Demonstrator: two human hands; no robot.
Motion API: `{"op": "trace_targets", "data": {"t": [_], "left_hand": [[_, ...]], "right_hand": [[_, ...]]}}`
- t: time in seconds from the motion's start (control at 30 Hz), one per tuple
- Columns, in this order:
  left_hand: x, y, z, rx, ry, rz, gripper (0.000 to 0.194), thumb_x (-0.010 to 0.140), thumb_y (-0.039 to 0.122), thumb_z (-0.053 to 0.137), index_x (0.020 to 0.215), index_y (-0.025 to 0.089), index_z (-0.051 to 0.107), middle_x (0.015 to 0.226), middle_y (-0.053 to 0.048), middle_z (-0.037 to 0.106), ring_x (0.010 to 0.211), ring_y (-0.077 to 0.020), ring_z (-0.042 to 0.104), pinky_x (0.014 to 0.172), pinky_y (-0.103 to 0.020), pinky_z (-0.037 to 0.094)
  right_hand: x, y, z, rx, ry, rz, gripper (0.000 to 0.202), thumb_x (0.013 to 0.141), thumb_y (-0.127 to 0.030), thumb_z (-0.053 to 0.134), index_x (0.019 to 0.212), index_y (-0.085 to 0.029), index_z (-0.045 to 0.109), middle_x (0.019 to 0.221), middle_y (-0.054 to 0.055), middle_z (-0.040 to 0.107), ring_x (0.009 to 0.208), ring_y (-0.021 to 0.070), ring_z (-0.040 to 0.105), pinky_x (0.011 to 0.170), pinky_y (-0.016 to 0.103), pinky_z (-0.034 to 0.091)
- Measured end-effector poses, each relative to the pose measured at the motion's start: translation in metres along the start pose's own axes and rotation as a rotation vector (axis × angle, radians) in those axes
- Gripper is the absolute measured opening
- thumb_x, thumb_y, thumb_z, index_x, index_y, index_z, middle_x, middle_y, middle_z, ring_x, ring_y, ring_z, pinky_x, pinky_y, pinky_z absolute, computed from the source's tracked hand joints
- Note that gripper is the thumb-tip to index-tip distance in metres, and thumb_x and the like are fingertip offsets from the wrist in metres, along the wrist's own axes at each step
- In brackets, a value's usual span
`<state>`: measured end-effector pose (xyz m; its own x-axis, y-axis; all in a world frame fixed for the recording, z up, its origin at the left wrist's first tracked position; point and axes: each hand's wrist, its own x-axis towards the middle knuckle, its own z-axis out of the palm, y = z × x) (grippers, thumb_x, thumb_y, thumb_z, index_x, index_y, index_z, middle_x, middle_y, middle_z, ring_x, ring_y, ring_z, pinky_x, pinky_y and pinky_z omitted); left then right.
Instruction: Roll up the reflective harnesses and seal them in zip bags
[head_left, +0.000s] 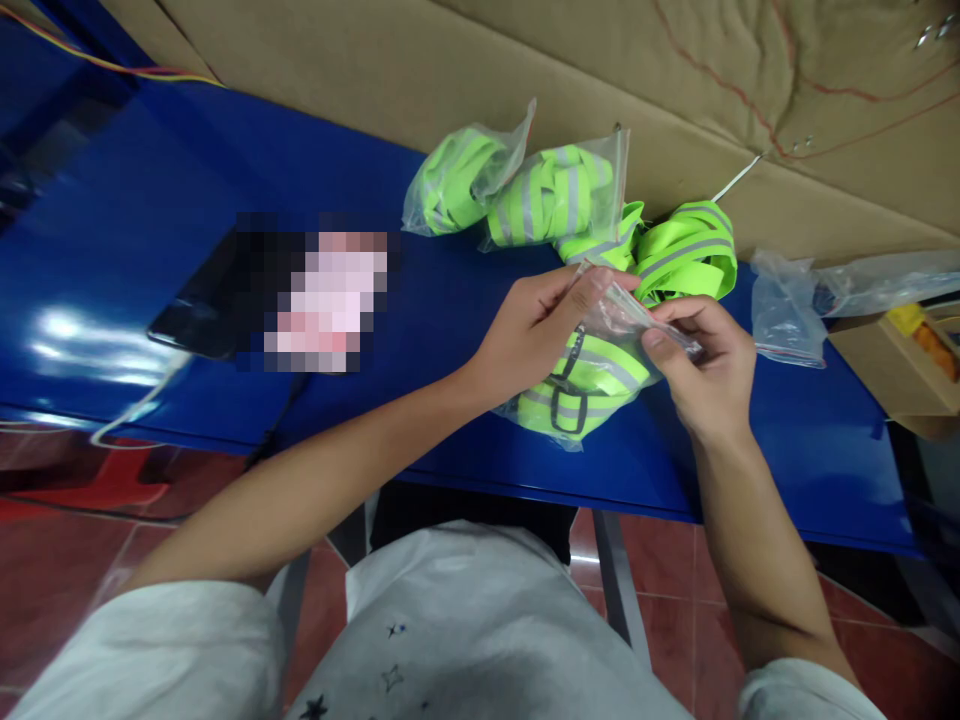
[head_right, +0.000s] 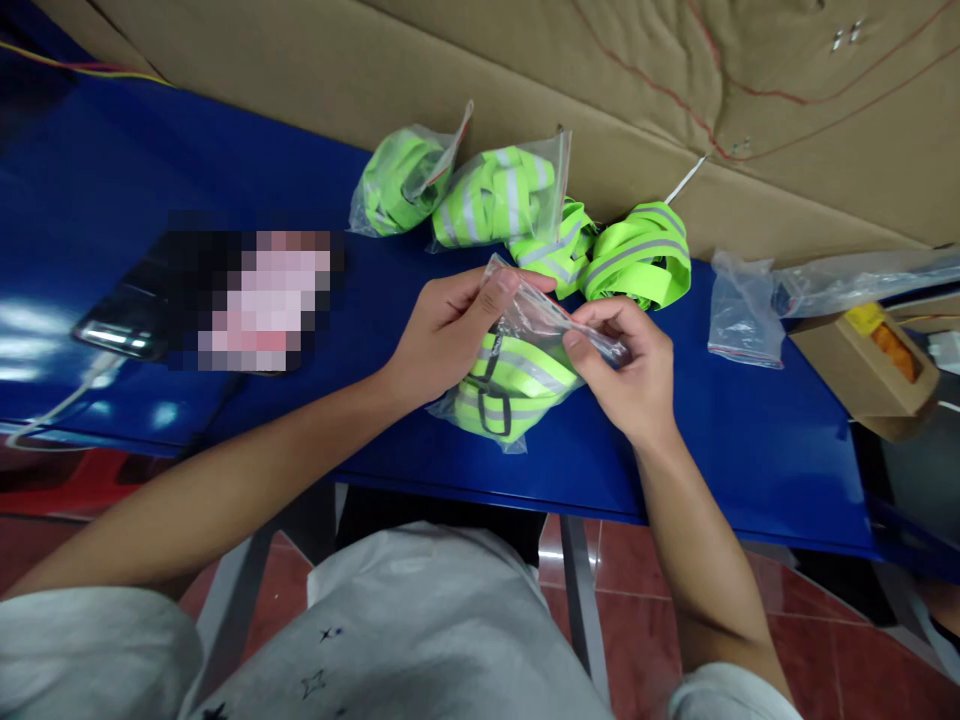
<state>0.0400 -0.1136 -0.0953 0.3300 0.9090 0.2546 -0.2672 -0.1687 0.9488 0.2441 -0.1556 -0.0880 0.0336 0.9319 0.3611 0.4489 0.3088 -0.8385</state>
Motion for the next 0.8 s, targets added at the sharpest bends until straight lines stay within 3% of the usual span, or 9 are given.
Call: {"op": "trace_targets", "data": {"t": [0.2,0.4,0.57,0.8], "left_hand": [[-0.0017,0.001,0.0014,0.048,-0.028,-0.004,0.055,0.1,0.066,0.058,0.106,0.019,0.085,0.083,-0.002,0.074,0.076,-0.0141,0.064,0.072,-0.026,0.048],[-0.0015,-0.0027,0.0012,0.067,-0.06,-0.016,0.057,0.099,0.069,0.057,0.106,0.019,0.085,0.087,-0.003,0.076,0.078,-0.0147,0.065,0.073,-0.026,0.048],[-0.001,-0.0055,0.0007,0.041,-0.105,-0.061,0.06,0.098,0.071,0.057,0.11,0.019,0.084,0.085,-0.002,0.076,0.075,-0.0139,0.065,0.072,-0.026,0.048],[-0.0003,-0.002,0.0004,-0.09,-0.18,-0.128,0.056,0.095,0.068,0.064,0.101,0.016,0.083,0.095,-0.005,0.079,0.091,-0.0188,0.074,0.085,-0.028,0.054]], "right_hand": [[0.0006,-0.0006,-0.0035,-0.021,-0.032,-0.026,0.019,0.091,-0.038,0.079,0.083,-0.023,0.07,0.069,-0.001,0.061,0.058,0.0095,0.047,0.053,0.028,0.035],[0.0028,-0.001,-0.0035,0.026,-0.103,-0.033,0.018,0.09,-0.037,0.079,0.088,-0.022,0.07,0.075,-0.002,0.064,0.065,0.01,0.056,0.06,0.027,0.045],[0.002,0.0017,-0.0054,0.035,-0.112,-0.038,0.016,0.091,-0.033,0.079,0.084,-0.022,0.069,0.073,-0.001,0.063,0.063,0.0097,0.054,0.058,0.027,0.044],[0.0041,0.0036,-0.0064,0.051,-0.166,0.005,0.02,0.09,-0.04,0.08,0.093,-0.022,0.072,0.081,0.0,0.064,0.072,0.0116,0.058,0.063,0.027,0.048]]}}
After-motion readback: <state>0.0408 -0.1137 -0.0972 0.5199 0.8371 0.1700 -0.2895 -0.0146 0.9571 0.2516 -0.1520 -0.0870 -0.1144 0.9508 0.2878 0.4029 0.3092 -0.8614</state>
